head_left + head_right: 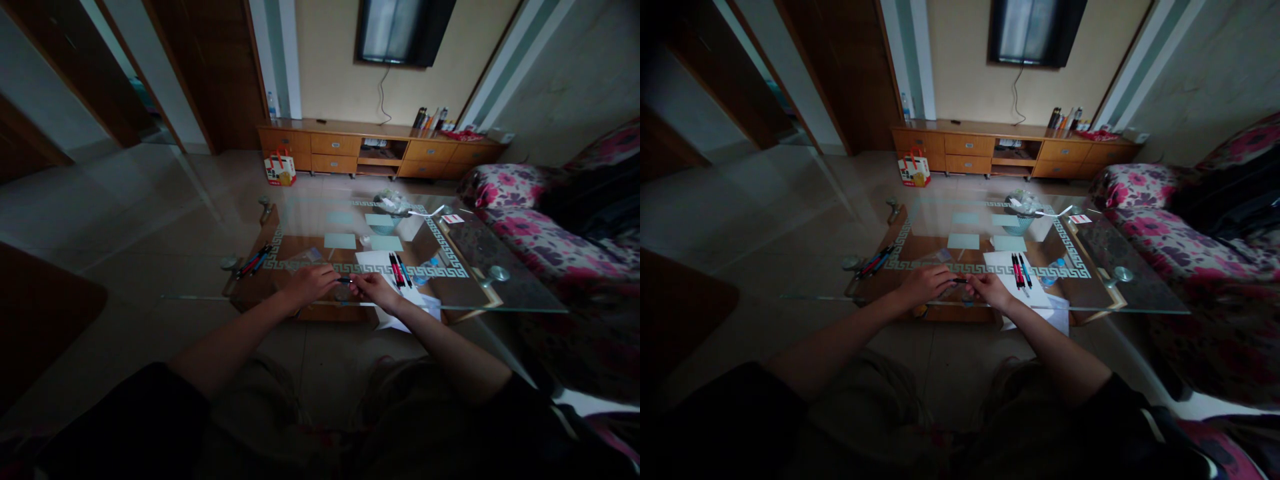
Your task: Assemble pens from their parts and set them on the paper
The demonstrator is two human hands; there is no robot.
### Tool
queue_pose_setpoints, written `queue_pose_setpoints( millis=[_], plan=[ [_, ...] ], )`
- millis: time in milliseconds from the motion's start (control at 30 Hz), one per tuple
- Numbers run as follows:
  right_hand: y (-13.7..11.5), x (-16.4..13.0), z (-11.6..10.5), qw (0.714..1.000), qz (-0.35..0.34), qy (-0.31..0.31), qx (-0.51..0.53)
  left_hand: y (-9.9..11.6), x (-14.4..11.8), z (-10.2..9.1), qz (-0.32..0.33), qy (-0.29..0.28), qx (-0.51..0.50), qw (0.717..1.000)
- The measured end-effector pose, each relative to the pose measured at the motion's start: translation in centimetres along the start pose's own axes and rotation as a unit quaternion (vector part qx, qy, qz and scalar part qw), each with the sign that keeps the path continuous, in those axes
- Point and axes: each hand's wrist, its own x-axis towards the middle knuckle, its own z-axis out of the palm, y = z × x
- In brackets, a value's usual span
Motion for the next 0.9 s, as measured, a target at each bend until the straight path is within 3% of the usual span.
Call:
queue_pose_setpoints(
  millis=[533, 900],
  plan=[
    [0.2, 0.2, -0.2, 0.999, -0.021, 0.005, -0.049, 0.0, 0.1, 0.1, -0.011, -0.029, 0.010, 0.999],
    [0.9, 0.6, -0.6, 0.997, -0.029, 0.003, -0.072, 0.0, 0.1, 0.1, -0.011, -0.019, 0.006, 1.000]
  ],
)
